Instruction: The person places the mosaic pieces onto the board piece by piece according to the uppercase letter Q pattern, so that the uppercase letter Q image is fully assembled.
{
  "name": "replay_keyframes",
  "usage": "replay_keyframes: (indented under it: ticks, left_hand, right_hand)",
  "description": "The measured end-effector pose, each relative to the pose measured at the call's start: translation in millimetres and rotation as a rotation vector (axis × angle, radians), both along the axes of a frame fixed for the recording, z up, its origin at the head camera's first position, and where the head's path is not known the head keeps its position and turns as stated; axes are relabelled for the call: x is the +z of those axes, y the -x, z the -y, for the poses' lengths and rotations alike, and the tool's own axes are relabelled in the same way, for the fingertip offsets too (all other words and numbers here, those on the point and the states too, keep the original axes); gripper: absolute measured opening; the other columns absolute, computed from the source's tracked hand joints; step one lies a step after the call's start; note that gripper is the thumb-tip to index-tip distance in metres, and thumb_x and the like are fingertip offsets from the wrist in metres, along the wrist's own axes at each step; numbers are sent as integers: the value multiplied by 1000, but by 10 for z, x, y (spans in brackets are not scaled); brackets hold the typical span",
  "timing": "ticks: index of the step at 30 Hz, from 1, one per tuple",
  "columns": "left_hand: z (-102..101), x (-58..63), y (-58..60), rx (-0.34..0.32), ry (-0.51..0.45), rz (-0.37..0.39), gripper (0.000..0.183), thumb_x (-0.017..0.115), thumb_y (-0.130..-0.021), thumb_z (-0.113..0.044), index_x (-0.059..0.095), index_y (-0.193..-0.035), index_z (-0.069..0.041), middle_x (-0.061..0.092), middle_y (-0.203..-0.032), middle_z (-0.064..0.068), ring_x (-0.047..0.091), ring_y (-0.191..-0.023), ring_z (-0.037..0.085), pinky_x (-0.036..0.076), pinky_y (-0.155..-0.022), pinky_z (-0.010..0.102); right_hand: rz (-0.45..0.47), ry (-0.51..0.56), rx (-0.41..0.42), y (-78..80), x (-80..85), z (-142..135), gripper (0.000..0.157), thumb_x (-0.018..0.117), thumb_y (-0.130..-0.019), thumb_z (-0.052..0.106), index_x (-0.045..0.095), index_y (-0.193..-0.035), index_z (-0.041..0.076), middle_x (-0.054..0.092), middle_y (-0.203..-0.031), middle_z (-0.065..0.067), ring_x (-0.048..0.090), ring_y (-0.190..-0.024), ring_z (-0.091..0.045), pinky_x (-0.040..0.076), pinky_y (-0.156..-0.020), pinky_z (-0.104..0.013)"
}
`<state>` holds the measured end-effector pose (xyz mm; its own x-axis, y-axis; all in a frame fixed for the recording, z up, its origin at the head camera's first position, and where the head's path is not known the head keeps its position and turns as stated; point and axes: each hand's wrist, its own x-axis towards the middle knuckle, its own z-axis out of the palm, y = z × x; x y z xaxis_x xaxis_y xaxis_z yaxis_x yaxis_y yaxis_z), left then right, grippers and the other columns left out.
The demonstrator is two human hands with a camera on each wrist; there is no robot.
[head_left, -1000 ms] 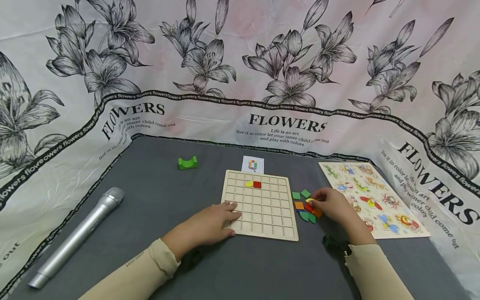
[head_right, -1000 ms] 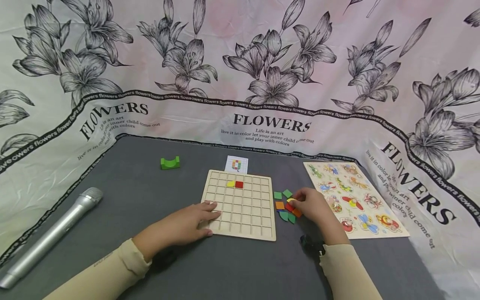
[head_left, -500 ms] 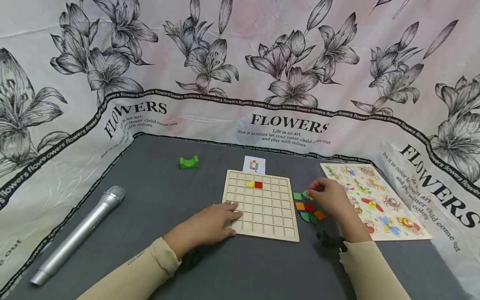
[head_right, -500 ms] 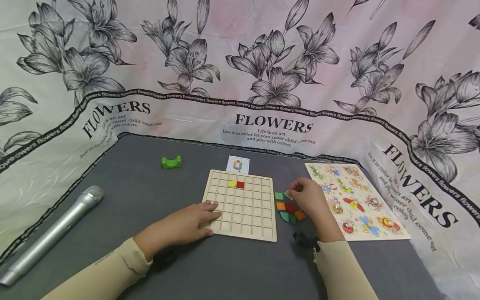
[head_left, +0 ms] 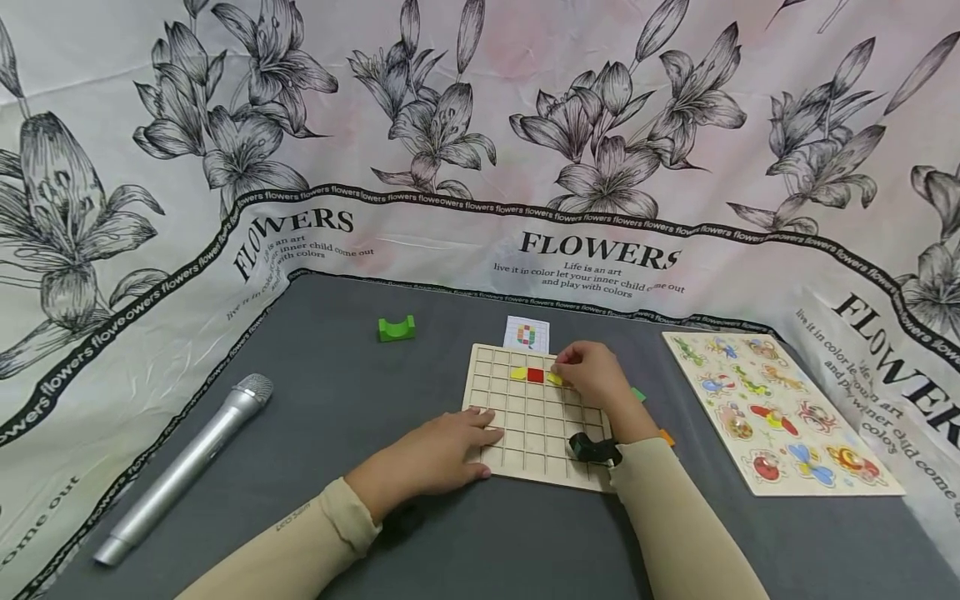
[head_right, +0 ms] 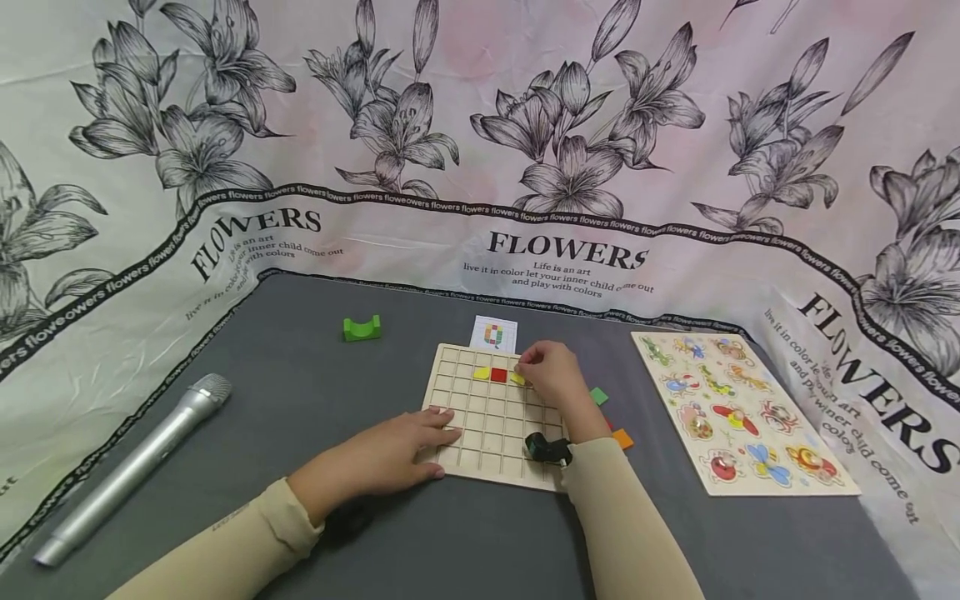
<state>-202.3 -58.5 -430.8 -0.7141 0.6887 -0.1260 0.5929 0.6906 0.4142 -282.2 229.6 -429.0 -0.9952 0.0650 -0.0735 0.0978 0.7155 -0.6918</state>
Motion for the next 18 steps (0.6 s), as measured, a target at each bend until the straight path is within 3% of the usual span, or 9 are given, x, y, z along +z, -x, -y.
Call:
replay_keyframes:
  ticks: [8, 18]
  left_hand:
    - [-7, 28, 15, -5, 0, -3, 58, 77, -103, -29, 61, -158, -19, 45, -173, 6, 37, -164, 26, 35, -132, 57]
    - [-16, 21, -1, 0, -4, 18, 58, 77, -103, -29, 61, -158, -19, 45, -174, 6, 36, -165, 25, 34, -132, 58]
  right_hand:
    - [-54, -32, 101, 48, -31, -7, 15, 70, -108, 20, 76, -115, 8, 74, -108, -11, 64, -92, -25, 53, -78, -37]
    - [-14, -58, 121, 17, -55, -10, 14, 67, -108, 14, 78, -116, 9, 75, -117, -13, 67, -106, -29, 56, -90, -45]
